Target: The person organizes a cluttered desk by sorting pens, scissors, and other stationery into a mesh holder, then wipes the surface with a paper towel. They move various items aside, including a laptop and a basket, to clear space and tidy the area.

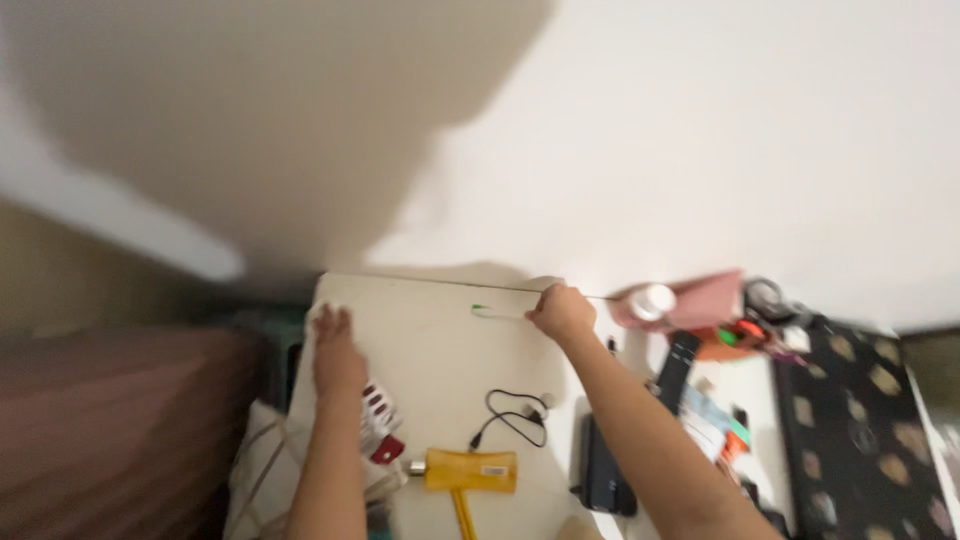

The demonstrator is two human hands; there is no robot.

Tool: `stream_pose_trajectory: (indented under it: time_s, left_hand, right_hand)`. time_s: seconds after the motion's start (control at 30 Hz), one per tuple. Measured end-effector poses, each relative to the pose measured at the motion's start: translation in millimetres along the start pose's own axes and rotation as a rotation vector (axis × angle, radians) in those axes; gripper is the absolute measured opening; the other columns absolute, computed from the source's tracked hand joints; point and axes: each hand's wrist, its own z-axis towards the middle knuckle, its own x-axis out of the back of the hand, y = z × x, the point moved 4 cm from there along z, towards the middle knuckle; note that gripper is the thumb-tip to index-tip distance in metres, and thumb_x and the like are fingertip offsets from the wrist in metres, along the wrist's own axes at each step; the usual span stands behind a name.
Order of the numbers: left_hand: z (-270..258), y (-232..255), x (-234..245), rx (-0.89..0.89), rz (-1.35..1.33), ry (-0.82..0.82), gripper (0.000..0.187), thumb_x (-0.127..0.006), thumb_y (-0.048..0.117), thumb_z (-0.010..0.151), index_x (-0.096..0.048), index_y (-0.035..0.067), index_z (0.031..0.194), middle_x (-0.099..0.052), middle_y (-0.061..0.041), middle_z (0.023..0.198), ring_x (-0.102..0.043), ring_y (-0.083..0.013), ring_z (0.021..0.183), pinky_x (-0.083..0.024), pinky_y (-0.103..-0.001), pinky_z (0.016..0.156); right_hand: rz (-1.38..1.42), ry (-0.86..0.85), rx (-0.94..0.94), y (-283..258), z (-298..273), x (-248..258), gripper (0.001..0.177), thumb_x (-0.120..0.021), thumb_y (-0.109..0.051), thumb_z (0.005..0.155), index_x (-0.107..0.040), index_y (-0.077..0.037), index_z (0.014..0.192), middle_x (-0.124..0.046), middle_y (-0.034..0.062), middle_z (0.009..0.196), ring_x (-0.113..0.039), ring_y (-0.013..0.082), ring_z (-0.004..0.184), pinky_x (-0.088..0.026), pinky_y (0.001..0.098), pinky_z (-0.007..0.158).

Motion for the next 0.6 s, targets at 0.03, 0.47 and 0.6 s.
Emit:
stream_pose_trajectory:
  time_s: [0.03, 0.47, 0.6]
  left_hand:
    - [-2, 2, 4, -0.017, 0.067, 0.012, 0.078, -0.052, -0.006, 0.082, -0.033, 0.008, 0.156, -0.016, -0.014, 0.167, -0.021, -0.0342, 0.151, -0.029, -0.039, 0.120]
    - [-2, 3, 2, 0.028, -0.052, -0.053, 0.074, -0.047, -0.007, 0.088, -0.035, 0.011, 0.159, -0.014, -0.012, 0.171, -0.018, -0.0357, 0.156, -0.035, -0.045, 0.117]
    - [-2, 10, 4, 0.056, -0.056, -0.047, 0.074, -0.049, -0.005, 0.087, -0.035, 0.012, 0.158, -0.015, -0.012, 0.170, -0.018, -0.0363, 0.154, -0.034, -0.045, 0.118]
  right_hand:
    - [-0.026, 0.021, 0.000, 8, -2, 7, 0.030, -0.084, -0.040, 0.076, -0.079, -0.014, 0.091, -0.078, 0.0105, 0.094, -0.075, 0.0286, 0.088, -0.060, 0.0437, 0.075]
    - [0.116, -0.070, -0.108, 35, -21, -34, 0.035, -0.084, -0.045, 0.077, -0.080, -0.015, 0.095, -0.079, 0.0084, 0.102, -0.075, 0.0268, 0.095, -0.059, 0.0434, 0.080]
    - [0.108, 0.093, 0.090, -24, -49, -43, 0.034, -0.085, -0.041, 0.077, -0.079, -0.012, 0.091, -0.077, 0.0104, 0.099, -0.071, 0.0305, 0.097, -0.057, 0.0455, 0.081]
